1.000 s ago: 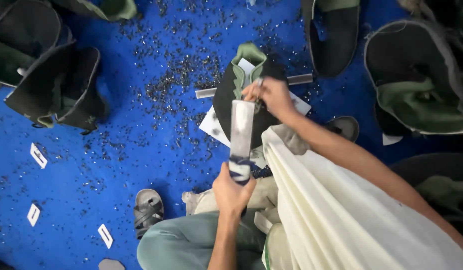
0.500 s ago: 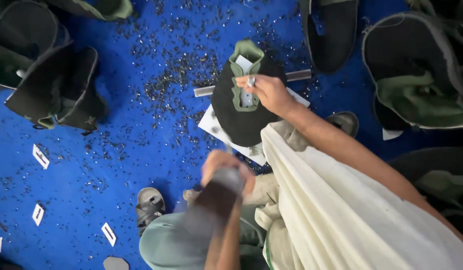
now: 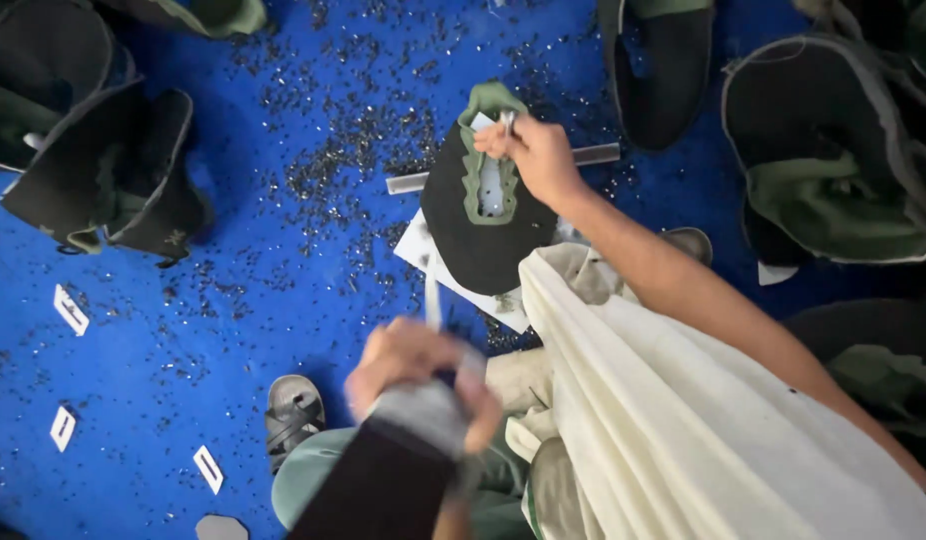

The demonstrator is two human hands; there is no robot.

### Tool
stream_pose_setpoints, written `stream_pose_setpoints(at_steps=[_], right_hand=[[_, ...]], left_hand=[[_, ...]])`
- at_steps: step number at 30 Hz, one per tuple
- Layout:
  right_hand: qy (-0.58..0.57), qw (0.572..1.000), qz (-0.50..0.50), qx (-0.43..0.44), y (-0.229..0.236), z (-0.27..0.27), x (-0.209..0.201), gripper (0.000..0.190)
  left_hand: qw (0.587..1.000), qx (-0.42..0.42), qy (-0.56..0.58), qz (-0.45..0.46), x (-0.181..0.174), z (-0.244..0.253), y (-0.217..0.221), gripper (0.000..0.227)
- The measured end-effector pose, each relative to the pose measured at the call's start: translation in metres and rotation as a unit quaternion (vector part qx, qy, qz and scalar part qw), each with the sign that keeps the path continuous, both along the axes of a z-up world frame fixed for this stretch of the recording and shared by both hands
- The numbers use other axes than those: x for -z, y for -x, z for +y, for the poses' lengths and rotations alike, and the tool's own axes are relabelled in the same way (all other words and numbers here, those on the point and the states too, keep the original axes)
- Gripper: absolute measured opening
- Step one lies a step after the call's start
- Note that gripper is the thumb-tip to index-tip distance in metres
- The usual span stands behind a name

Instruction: Punching holes into shoe upper components using a manual punch and a hammer.

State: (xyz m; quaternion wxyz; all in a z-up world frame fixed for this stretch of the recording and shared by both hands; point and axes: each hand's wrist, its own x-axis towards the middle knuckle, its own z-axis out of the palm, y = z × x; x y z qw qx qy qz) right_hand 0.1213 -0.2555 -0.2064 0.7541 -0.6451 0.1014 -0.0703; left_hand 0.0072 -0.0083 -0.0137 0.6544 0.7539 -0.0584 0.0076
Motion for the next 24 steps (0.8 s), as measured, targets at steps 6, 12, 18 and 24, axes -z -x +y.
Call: stream_pose_setpoints(at_steps=[6, 12, 18, 24], right_hand=[[0.328, 0.931, -0.163, -0.014, 0.004, -0.002, -0.010, 0.029], [-0.115, 0.993, 0.033, -0.001, -0.031, -0.029, 0.035, 0.023], [0.235, 0.966, -0.081, 0.071, -0.008, 0.003, -0.015, 0.020], [0.220, 0.965, -0.126, 0.071, -0.016, -0.008, 0.016, 0.019]], left_hand=[[0.957, 0.041, -0.276, 0.076, 0.115, -0.013, -0.002, 0.048], [0.977, -0.039, -0.206, -0.041, -0.008, -0.013, -0.005, 0.047], [0.986, 0.010, 0.023, -0.167, 0.076, -0.002, -0.026, 0.027], [0.957, 0.057, -0.279, 0.057, 0.096, -0.012, -0.012, 0.049]])
